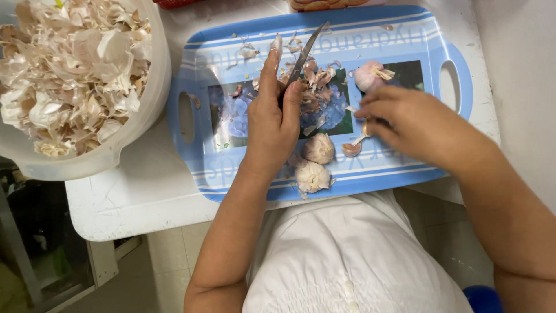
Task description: Peeling garlic cloves using a small knife and hands
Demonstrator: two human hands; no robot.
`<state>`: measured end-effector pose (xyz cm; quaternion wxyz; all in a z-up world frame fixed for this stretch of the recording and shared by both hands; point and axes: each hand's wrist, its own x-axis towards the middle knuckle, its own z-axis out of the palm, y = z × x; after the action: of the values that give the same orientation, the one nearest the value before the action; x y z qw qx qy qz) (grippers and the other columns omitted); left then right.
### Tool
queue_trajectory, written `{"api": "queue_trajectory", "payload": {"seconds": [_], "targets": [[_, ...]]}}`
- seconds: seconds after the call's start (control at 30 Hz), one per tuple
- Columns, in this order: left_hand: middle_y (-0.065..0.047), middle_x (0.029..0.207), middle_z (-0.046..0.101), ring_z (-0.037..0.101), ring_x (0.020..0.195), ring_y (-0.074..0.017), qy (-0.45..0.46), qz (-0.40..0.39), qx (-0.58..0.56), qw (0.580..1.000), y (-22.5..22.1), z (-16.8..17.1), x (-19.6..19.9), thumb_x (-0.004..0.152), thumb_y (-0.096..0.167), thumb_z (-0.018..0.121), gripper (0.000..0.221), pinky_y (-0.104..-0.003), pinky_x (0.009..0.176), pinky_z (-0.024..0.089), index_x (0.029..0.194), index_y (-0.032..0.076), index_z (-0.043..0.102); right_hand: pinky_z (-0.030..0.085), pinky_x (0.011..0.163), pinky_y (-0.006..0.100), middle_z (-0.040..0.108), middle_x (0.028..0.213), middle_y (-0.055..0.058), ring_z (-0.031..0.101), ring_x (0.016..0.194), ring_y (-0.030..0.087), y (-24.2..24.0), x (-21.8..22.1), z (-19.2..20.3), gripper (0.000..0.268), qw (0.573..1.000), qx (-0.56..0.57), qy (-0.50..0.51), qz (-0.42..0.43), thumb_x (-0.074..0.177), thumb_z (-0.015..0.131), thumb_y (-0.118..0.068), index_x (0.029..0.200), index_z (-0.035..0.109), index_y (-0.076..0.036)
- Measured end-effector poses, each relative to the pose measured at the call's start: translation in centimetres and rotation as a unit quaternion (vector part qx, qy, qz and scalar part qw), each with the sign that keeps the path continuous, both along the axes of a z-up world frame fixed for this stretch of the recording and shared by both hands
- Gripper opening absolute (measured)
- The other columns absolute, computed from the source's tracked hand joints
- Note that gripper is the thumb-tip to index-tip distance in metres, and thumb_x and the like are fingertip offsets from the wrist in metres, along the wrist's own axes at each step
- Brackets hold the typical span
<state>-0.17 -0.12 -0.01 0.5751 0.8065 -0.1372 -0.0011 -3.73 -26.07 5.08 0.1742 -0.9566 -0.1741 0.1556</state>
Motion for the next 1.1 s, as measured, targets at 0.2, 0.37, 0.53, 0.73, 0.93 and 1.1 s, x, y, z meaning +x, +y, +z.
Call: {"api": "queue_trajectory", "payload": {"seconds": [0.2,0.37,0.53,0.73,0.93,1.1], "targets": [[0.004,0.08,0.056,0.053,0.068,-0.013,-0.004,0.001,0.014,1.0,-0.2,-0.4,0.2,0.12,0.033,0.05,0.059,-0.033,0.071,0.046,0.172,0.023,0.023,0.057,0.078,0.051,0.063,0.121,0.008,0.069,0.097,0.034,-0.3,-2.5,-1.8,0.038,0.997,-0.017,-0.018,-0.075,0.104,0.063,-0.024,0.139,0.07,-0.012],[0.0,0.092,0.074,0.068,0.079,-0.0096,0.013,0.007,-0.043,0.999,0.2,-0.2,0.6,0.118,0.032,0.051,0.058,-0.028,0.075,0.054,0.169,0.023,0.026,0.06,0.08,0.047,0.072,0.127,0.014,0.063,0.115,0.036,1.8,-4.1,-1.2,0.036,0.981,0.0,-0.192,-0.03,0.099,0.075,-0.016,0.134,0.076,-0.007],[0.001,0.076,0.053,0.052,0.071,-0.0093,0.059,0.043,-0.206,0.976,0.8,-0.4,1.3,0.116,0.028,0.052,0.056,-0.028,0.068,0.048,0.166,0.012,0.033,0.056,0.067,0.044,0.065,0.112,0.001,0.069,0.095,0.024,2.9,-5.3,-2.9,0.027,0.998,0.039,-0.044,0.014,0.101,0.066,-0.024,0.126,0.075,-0.017],[-0.001,0.089,0.061,0.061,0.077,-0.0121,0.074,-0.012,-0.19,0.979,0.2,0.1,1.2,0.113,0.017,0.054,0.044,-0.024,0.065,0.054,0.155,0.009,0.047,0.067,0.092,0.028,0.076,0.108,0.014,0.079,0.094,0.017,4.2,-2.3,0.3,0.032,0.898,0.358,0.108,-0.233,0.101,0.065,-0.01,0.133,0.067,-0.002],[-0.005,0.106,0.069,0.064,0.077,-0.0137,0.036,-0.134,-0.226,0.964,-0.1,-0.3,1.0,0.113,0.019,0.055,0.034,-0.028,0.075,0.059,0.146,0.01,0.055,0.066,0.099,0.025,0.072,0.13,0.01,0.076,0.11,0.02,4.7,3.0,-0.6,0.026,0.763,0.581,0.099,-0.264,0.105,0.063,-0.007,0.131,0.064,-0.003],[-0.002,0.112,0.069,0.063,0.079,-0.0118,0.019,-0.136,-0.192,0.972,0.0,0.4,0.8,0.114,0.013,0.056,0.043,-0.026,0.08,0.059,0.157,0.015,0.05,0.066,0.103,0.03,0.072,0.127,0.008,0.074,0.115,0.017,5.7,4.6,-1.3,0.022,0.75,0.62,0.08,-0.216,0.103,0.066,-0.003,0.125,0.066,-0.005]]}}
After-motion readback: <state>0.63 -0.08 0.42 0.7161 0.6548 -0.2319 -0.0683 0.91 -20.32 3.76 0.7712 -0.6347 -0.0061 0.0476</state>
